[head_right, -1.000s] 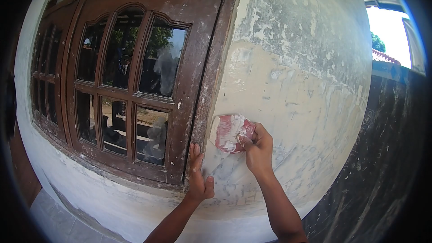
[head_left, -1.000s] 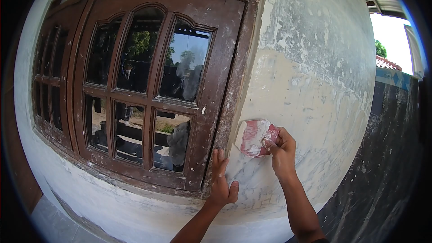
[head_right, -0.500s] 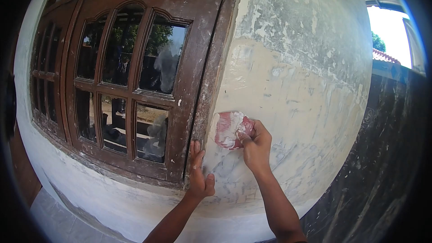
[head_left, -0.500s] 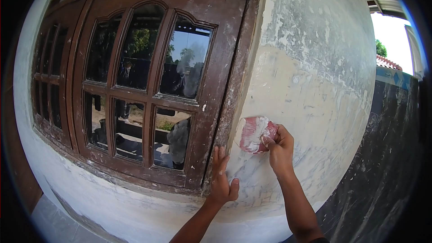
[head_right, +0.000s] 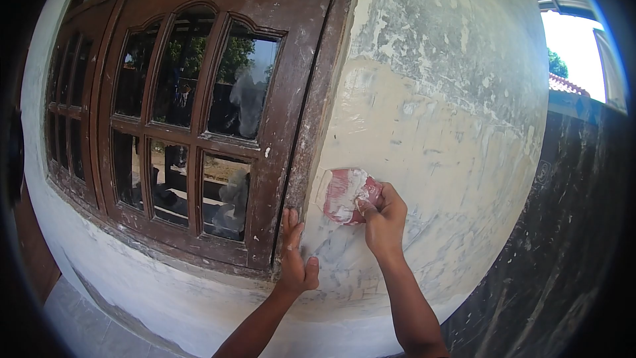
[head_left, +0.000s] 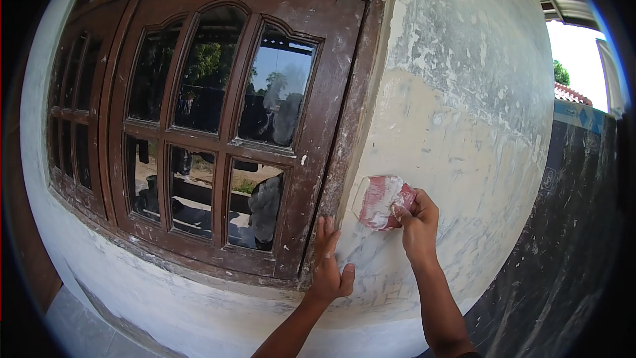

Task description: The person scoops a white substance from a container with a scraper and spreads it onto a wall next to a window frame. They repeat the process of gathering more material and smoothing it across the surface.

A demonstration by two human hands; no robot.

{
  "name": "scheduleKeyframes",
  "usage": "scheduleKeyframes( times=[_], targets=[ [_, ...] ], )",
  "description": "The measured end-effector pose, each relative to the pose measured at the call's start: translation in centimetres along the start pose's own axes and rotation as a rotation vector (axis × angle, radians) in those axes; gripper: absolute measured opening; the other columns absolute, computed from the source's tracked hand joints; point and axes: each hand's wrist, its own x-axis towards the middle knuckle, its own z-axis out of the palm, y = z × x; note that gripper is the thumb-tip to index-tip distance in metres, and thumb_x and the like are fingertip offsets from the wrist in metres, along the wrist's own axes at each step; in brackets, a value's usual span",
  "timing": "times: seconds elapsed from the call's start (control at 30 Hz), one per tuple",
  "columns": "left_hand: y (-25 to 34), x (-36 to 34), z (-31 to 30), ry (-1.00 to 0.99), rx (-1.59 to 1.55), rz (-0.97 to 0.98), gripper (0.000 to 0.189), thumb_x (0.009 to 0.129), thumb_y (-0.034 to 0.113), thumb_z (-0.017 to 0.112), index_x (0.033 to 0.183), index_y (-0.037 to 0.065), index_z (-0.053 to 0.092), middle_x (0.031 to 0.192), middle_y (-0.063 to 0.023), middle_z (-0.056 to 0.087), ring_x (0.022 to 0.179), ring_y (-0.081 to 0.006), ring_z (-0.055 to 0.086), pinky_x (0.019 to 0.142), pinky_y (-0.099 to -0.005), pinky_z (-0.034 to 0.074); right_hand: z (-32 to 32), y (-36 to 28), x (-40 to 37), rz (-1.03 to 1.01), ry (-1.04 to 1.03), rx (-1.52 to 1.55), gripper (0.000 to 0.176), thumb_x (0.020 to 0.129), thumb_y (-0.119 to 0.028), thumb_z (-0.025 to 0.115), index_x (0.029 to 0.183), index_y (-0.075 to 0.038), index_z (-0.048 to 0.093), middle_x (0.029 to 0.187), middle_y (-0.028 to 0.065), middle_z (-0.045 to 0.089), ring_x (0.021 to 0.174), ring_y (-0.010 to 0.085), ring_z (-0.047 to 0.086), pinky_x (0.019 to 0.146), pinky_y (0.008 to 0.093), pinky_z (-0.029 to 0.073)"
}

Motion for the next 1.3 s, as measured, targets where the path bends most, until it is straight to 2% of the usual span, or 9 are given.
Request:
scheduleKeyframes(
  times=[0.1,0.37,0.57,0.63,0.83,0.9,1.0,1.1,1.3],
  targets=[
    [0.5,-0.4,-0.3,-0.005,0.000,-0.010,0.061,0.099,0.024,0.047,0.147,-0.010,0.030,0.157,-0.0412,0.027,0.149,-0.0592,0.019,0.121,-0.0637,0.017,0.8,-1.6,-0.9,-0.006,0.025,0.064,0.019,0.091,0.012,0.054,0.106,0.004,0.060,0.091,0.0077,0.070,0.078,0.0102,0.065,0.072,0.0255,0.053],
    [0.1,0.3,-0.2,0.003,0.012,0.019,0.060,0.100,0.024,0.046,0.146,-0.011,0.030,0.157,-0.0413,0.027,0.149,-0.0589,0.019,0.121,-0.0635,0.016,0.4,-0.8,-0.3,0.022,0.050,-0.012,0.024,0.090,0.012,0.057,0.113,0.008,0.060,0.095,0.0109,0.071,0.081,0.0126,0.069,0.069,0.0281,0.056],
    [0.2,0.2,-0.1,0.009,0.019,0.019,0.060,0.101,0.026,0.046,0.146,-0.012,0.030,0.157,-0.0418,0.026,0.149,-0.0589,0.019,0.121,-0.0636,0.016,1.6,-1.2,-0.1,-0.038,0.027,-0.011,0.019,0.088,0.012,0.057,0.105,0.006,0.062,0.090,0.0089,0.071,0.076,0.0109,0.066,0.070,0.0261,0.053],
    [0.2,0.2,-0.2,0.001,0.014,0.012,0.060,0.101,0.025,0.046,0.146,-0.011,0.030,0.157,-0.0414,0.026,0.149,-0.0588,0.019,0.121,-0.0634,0.017,1.3,0.6,0.4,-0.084,0.040,-0.063,0.023,0.089,0.013,0.056,0.112,0.008,0.060,0.095,0.0117,0.071,0.078,0.0134,0.069,0.067,0.0283,0.057],
    [0.2,0.2,-0.2,0.002,0.019,0.008,0.060,0.101,0.025,0.046,0.146,-0.011,0.031,0.158,-0.0413,0.024,0.149,-0.0585,0.018,0.121,-0.0633,0.017,-0.1,-0.9,-0.5,-0.063,0.046,0.016,0.023,0.089,0.014,0.052,0.111,0.009,0.059,0.096,0.0143,0.072,0.079,0.0162,0.070,0.070,0.0298,0.059],
    [0.1,0.2,-0.2,0.003,0.021,0.016,0.060,0.100,0.025,0.046,0.145,-0.012,0.031,0.157,-0.0416,0.025,0.149,-0.0586,0.018,0.121,-0.0633,0.016,0.7,-1.2,-0.5,-0.058,0.040,0.028,0.024,0.089,0.013,0.054,0.112,0.009,0.060,0.095,0.0135,0.072,0.081,0.0154,0.070,0.072,0.0288,0.058],
    [0.1,0.1,0.0,0.007,0.017,0.018,0.060,0.100,0.024,0.046,0.145,-0.012,0.031,0.157,-0.0418,0.025,0.149,-0.0586,0.018,0.121,-0.0634,0.016,1.4,-0.3,0.1,-0.062,0.071,-0.042,0.018,0.089,0.014,0.056,0.103,0.003,0.062,0.090,0.0065,0.071,0.073,0.0081,0.062,0.069,0.0249,0.050],
    [0.1,0.1,-0.1,0.000,0.030,0.020,0.060,0.100,0.025,0.046,0.145,-0.012,0.031,0.157,-0.0417,0.025,0.150,-0.0585,0.017,0.121,-0.0633,0.016,-0.2,0.5,-0.1,-0.010,0.060,0.033,0.026,0.088,0.014,0.057,0.113,0.008,0.061,0.095,0.0094,0.072,0.083,0.0109,0.067,0.075,0.0258,0.053],
    [0.1,0.0,-0.1,-0.005,0.026,0.007,0.060,0.100,0.025,0.046,0.145,-0.012,0.031,0.157,-0.0418,0.026,0.149,-0.0586,0.018,0.121,-0.0630,0.016,0.4,-0.4,-0.1,-0.024,-0.004,0.006,0.028,0.088,0.014,0.059,0.115,0.009,0.061,0.097,0.0097,0.072,0.083,0.0112,0.067,0.075,0.0264,0.054]
  ],
)
